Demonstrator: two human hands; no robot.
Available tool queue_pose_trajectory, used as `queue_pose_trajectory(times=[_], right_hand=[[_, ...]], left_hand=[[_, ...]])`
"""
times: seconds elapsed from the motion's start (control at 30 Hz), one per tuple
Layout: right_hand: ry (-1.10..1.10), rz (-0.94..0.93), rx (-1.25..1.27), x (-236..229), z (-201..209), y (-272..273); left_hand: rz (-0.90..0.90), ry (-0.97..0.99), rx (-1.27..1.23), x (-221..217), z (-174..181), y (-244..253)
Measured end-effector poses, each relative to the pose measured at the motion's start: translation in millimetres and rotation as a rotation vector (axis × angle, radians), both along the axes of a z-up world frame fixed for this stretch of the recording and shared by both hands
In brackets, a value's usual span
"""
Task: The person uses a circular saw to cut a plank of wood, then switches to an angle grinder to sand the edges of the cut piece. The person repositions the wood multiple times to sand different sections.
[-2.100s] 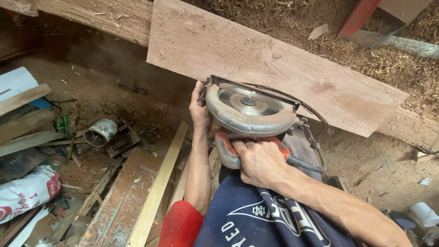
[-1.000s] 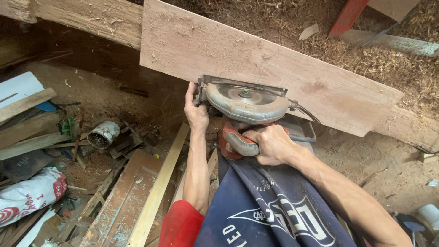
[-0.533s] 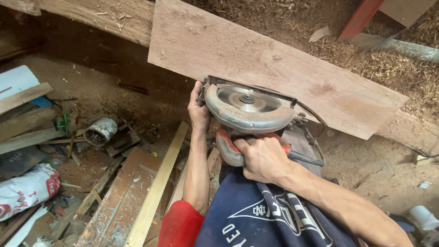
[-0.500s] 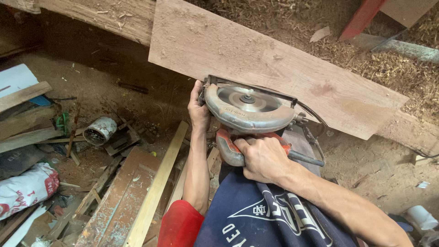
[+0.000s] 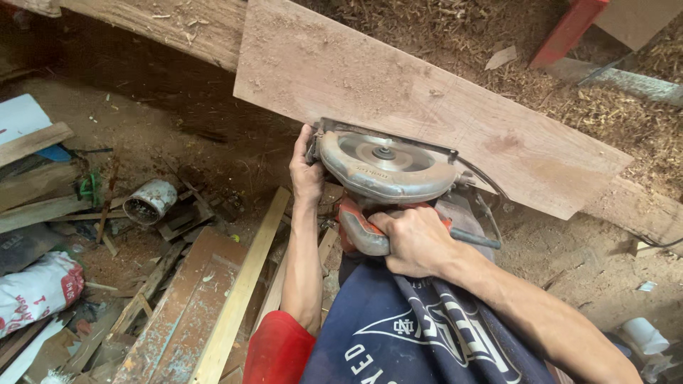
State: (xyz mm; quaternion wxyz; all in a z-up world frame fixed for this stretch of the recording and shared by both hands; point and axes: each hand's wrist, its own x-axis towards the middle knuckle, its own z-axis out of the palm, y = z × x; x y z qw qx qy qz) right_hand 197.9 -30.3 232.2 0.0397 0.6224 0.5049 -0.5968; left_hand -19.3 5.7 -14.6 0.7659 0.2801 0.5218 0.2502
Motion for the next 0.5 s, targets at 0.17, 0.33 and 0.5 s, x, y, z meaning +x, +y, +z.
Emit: queue_pose_trajectory(times=[0.17,0.33,0.5], right_hand=[[0.076,-0.088,0.081,10.0,-14.0,-14.4],[0.127,-0.096,0.141,18.9,-27.2,-27.9],[0.146,-0.052,0.099,23.2,-38.8,-36.4]], left_hand=[[0.009,0.02,0.02,1.9,2.8,0.8],[-0.035,-0.031,0.131,1.3,14.3,0.8],[-0.038,0.109,0.08,13.0,23.0,8.2]])
